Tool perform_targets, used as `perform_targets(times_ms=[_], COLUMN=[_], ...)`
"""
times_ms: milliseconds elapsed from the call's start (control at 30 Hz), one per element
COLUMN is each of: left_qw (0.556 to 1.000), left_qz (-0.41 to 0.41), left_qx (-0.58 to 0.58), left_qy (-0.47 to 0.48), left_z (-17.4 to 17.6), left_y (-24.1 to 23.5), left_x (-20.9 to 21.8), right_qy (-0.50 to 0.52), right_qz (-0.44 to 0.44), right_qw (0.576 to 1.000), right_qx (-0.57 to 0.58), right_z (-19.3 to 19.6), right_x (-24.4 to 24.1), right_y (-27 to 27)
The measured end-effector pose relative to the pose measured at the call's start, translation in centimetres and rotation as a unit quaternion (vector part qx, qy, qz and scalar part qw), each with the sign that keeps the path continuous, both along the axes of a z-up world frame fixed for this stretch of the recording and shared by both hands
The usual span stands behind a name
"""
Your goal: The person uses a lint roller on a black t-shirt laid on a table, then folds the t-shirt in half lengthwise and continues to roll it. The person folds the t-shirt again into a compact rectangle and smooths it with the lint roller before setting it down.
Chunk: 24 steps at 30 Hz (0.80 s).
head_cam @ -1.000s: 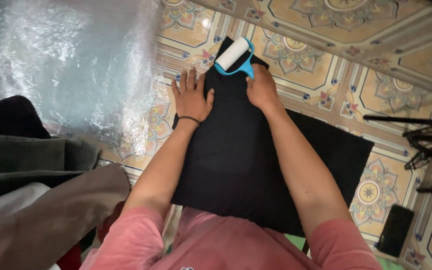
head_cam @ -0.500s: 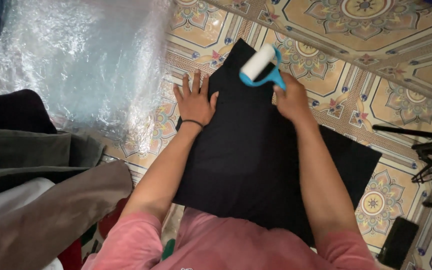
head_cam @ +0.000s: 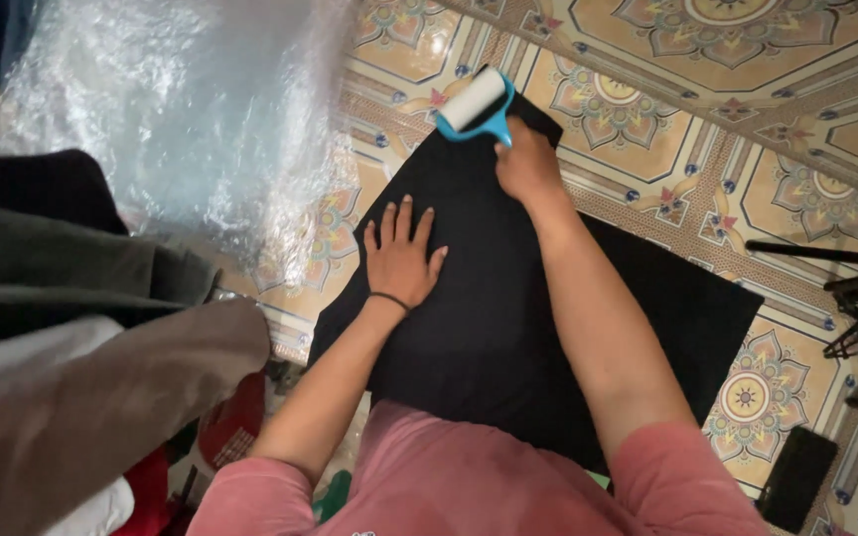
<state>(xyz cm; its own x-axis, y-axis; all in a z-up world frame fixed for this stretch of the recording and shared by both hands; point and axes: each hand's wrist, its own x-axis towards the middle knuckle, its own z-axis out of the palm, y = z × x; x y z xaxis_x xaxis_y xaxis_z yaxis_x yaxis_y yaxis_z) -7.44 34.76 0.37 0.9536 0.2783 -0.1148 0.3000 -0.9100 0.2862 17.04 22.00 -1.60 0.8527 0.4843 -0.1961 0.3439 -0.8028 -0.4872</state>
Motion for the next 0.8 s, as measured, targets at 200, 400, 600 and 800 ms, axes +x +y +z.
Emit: perform_targets(times_ms=[200, 400, 600, 800], left_qw=[0.998, 0.998, 0.998, 0.999], left_qz=[0.002, 0.009, 0.045, 0.042], left_qx=[-0.003, -0.011, 0.023, -0.005], left_qy=[0.057, 0.068, 0.036, 0.008], left_z=[0.2, 0.6, -2.5, -2.9], left_y=[1.9, 1.9, 0.9, 1.7], left_x=[-1.1, -0.9, 0.3, 1.0], right_qy=[-0.014, -0.043, -0.187, -0.167], right_qz=[0.022, 0.073, 0.056, 0.022], right_qw=[0.999, 0.987, 0.977, 0.984], right_qx=[0.03, 0.137, 0.088, 0.057], right_z=[-0.3, 5.1, 0.2, 2.7], right_x=[-0.6, -11.3, -16.7, -17.3], right_y=[0.1, -7.2, -17.2, -19.9])
